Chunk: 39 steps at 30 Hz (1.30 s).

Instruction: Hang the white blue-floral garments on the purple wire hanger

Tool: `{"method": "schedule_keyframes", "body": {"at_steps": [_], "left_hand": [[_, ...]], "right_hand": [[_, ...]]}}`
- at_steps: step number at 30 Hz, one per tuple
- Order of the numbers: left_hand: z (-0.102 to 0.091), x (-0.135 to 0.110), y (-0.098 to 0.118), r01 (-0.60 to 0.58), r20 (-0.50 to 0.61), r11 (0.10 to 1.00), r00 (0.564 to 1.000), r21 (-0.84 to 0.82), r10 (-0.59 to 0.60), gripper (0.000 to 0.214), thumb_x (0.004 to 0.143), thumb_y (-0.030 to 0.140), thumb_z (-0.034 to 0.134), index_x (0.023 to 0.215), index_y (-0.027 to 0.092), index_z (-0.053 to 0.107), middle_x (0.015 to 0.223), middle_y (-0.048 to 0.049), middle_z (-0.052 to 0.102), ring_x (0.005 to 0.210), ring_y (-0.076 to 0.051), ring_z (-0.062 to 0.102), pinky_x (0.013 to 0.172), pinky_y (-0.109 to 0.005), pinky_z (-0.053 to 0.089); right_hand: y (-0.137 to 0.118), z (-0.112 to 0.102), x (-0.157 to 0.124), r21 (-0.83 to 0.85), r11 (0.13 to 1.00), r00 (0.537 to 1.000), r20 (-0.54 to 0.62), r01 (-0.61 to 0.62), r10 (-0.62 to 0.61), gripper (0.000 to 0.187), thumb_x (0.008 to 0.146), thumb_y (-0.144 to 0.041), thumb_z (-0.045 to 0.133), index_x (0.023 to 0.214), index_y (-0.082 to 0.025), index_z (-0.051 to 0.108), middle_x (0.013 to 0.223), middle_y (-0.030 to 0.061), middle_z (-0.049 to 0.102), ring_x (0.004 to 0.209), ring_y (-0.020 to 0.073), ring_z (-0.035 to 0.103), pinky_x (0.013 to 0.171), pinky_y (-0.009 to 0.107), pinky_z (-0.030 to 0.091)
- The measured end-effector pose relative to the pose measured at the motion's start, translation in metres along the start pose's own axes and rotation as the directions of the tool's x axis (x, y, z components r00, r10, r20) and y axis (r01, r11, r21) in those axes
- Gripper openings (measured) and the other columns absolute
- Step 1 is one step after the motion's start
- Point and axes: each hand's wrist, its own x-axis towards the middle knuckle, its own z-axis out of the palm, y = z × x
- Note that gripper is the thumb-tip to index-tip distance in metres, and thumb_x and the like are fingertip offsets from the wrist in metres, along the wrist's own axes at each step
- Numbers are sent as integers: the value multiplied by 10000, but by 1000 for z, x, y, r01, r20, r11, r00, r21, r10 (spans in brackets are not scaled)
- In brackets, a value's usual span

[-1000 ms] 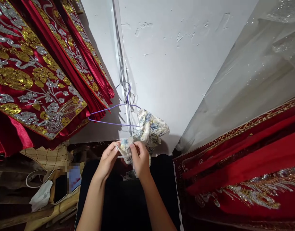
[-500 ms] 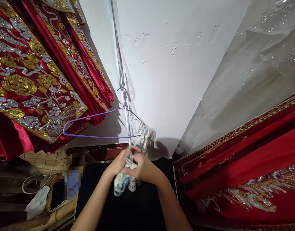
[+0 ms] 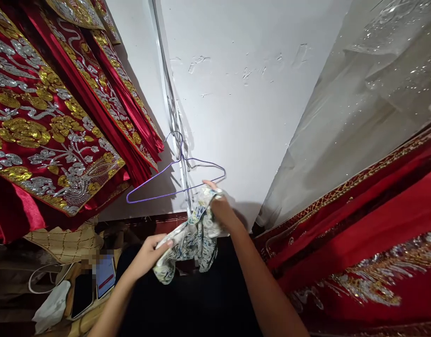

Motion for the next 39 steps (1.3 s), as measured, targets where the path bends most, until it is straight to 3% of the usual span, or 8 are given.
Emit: {"method": "schedule_keyframes", "body": {"at_steps": [4,11,14,18,26,32,36,39], "left_hand": [[-29,-19,18,36,-22,999,999,-34,-37,423,928,512,531,715,148,566,665,8,455,640,-128,389,603,-244,311],[-79,-40,18,93,28,844,991,527,-127,423,853,459,609,528,195,544,598,-17,552,601,-181,525,633,-269,389],[-99,-29,18,70,-30,748,997,660,-66,218,861,368,571,756,230,702,912,-81,728,893,-274,670,818,-326,469],[-119,-6,42,-15,-176,683,962,730,209,272,930,354,465,1043,212,667,1379,-129,586,1270,-301,550,1046,-414,418],[-101,33,86,-267,-115,728,896,632,428,202,981,315,410,944,202,574,1305,-117,592,1257,-255,529,1076,-409,399],[-93,55,84,-245,-225,768,865,592,449,306,990,274,392,1259,191,510,1170,-108,651,1069,-216,629,951,-361,477],[-100,59,77,-260,-169,727,872,636,460,363,996,233,376,1324,222,530,1264,-98,637,1151,-222,611,1009,-370,458],[-104,60,76,-265,-165,695,858,668,486,333,1002,225,369,1263,210,576,1236,-98,640,1148,-233,600,1004,-382,460]], "right_hand": [[30,33,18,-53,997,995,81,-56,60,179,801,-305,469,873,-210,603,678,-25,543,629,147,489,608,254,421],[40,16,0,-231,967,994,-2,109,-113,213,716,-225,492,592,-229,319,581,-55,260,587,123,240,549,267,230],[34,4,-11,-335,932,987,-25,140,-157,255,661,-178,489,570,-226,255,572,-55,208,587,118,209,548,280,184],[21,-4,-15,-380,908,977,-49,175,-209,206,683,-174,469,560,-220,310,566,-49,251,579,116,264,547,276,201],[8,3,-29,-207,961,982,94,181,-165,160,696,-171,474,588,-213,363,573,-41,321,579,122,336,549,268,250],[-5,2,-39,-256,947,973,172,192,-151,131,731,-168,475,759,-211,595,637,-12,536,617,164,471,575,270,343],[-13,-17,-39,-316,941,985,-78,121,-153,482,765,-215,570,1244,-232,625,745,2,659,657,185,592,614,274,436],[-19,-40,-34,-231,973,928,-357,23,-106,723,718,-236,678,1419,-205,503,794,25,706,690,196,654,625,279,486]]}}
